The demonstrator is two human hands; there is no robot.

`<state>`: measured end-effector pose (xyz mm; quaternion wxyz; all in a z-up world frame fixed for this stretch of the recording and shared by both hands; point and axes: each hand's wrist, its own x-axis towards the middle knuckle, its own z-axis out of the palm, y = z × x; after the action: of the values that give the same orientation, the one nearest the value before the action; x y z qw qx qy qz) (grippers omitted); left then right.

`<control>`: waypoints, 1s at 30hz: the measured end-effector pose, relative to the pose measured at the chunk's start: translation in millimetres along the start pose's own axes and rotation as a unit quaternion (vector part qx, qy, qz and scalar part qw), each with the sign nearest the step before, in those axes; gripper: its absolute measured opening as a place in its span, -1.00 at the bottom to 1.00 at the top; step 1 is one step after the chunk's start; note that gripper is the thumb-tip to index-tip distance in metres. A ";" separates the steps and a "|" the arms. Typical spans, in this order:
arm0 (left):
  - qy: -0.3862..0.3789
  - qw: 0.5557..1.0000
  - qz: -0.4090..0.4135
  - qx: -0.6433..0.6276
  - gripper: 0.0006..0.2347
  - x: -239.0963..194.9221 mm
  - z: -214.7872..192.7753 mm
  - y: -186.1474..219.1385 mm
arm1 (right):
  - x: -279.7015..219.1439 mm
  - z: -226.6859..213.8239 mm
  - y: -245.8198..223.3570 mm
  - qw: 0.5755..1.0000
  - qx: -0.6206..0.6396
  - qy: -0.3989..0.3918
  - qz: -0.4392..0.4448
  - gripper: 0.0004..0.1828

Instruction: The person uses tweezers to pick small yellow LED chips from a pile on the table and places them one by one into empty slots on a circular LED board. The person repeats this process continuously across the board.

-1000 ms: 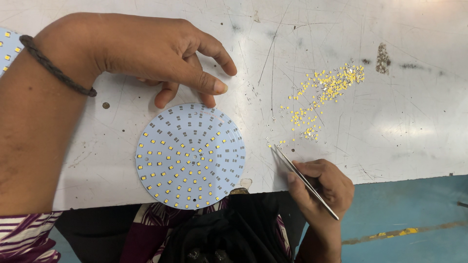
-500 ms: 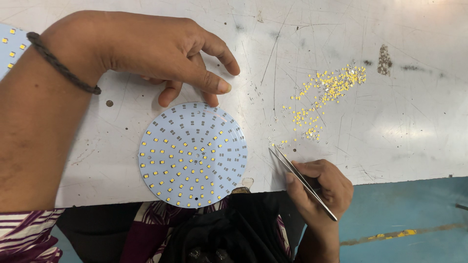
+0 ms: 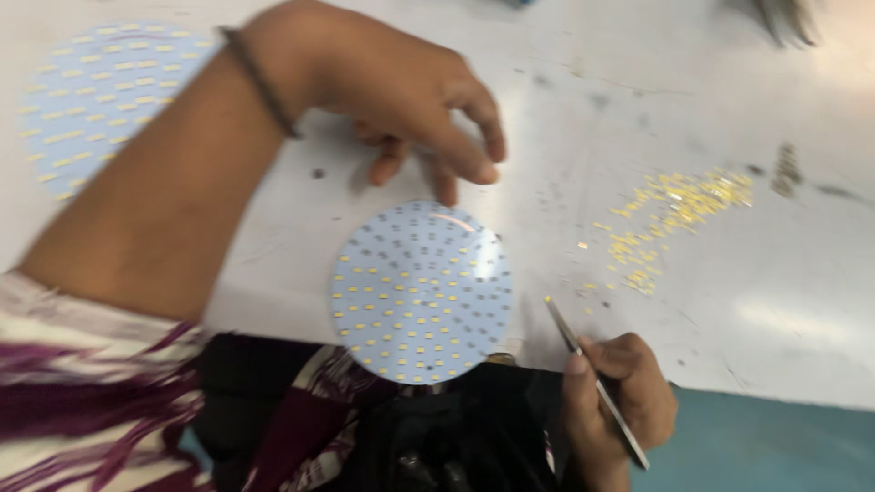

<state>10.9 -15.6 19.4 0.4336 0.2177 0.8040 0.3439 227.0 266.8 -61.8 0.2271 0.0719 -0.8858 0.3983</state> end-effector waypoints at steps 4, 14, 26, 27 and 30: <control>-0.005 1.000 0.006 0.008 -0.49 -3.7 -0.6 -5.0 | -1.4 21.7 -24.3 0.988 0.008 -0.117 -0.099 -0.86; -0.023 0.999 -0.006 -0.030 -0.47 2.9 -1.3 -6.1 | 40.9 6.0 -27.0 0.553 0.768 -0.025 0.321 -0.80; -0.008 0.999 -0.018 -0.034 -0.48 7.1 0.6 -8.2 | 38.9 3.0 -20.5 0.393 0.832 0.013 0.392 -0.82; -0.010 0.999 -0.017 -0.038 -0.48 5.3 0.5 -7.0 | 37.5 4.4 -20.5 0.426 0.820 0.010 0.382 -0.81; -0.026 0.999 0.006 -0.033 -0.47 0.5 -0.5 -3.1 | 23.3 20.1 -23.6 0.733 0.640 0.023 0.230 -0.79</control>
<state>10.0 -17.5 17.0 0.4590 0.2168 0.7793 0.3675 206.6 237.3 -46.8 0.0487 -0.0148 -0.4054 0.9127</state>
